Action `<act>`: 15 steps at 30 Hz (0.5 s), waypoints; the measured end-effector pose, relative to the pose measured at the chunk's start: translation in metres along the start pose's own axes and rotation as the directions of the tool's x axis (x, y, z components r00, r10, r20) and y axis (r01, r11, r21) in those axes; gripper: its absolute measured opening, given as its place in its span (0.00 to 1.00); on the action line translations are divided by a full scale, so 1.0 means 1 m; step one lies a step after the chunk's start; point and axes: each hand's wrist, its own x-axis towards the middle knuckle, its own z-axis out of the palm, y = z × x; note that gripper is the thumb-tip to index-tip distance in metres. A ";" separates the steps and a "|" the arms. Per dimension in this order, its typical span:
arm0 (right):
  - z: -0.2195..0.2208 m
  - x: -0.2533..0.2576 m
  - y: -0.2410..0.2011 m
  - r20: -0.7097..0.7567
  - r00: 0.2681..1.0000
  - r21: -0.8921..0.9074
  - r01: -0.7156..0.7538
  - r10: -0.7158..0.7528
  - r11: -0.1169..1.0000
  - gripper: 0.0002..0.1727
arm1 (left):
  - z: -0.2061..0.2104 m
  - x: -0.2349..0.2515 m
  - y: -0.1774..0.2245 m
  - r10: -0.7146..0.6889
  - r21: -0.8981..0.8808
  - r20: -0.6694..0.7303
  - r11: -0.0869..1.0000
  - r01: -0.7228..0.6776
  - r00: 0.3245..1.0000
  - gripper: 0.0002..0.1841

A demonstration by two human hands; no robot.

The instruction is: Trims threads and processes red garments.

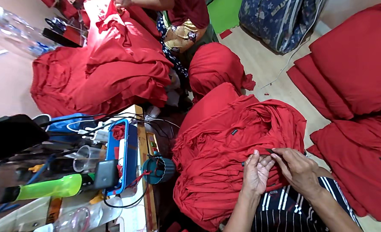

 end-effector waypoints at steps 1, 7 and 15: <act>0.000 0.000 0.000 -0.002 1.000 0.005 -0.002 0.002 1.000 0.17 | 0.000 0.000 0.000 -0.004 0.001 0.001 1.000 0.004 1.000 0.14; -0.014 0.008 0.001 -0.031 0.961 0.173 -0.265 0.274 0.949 0.20 | 0.003 -0.001 0.001 -0.003 0.001 -0.011 1.000 0.003 1.000 0.13; -0.015 0.022 -0.008 0.110 0.977 0.177 -0.199 0.181 0.964 0.23 | -0.002 0.001 -0.002 0.029 0.007 0.035 1.000 -0.030 0.999 0.16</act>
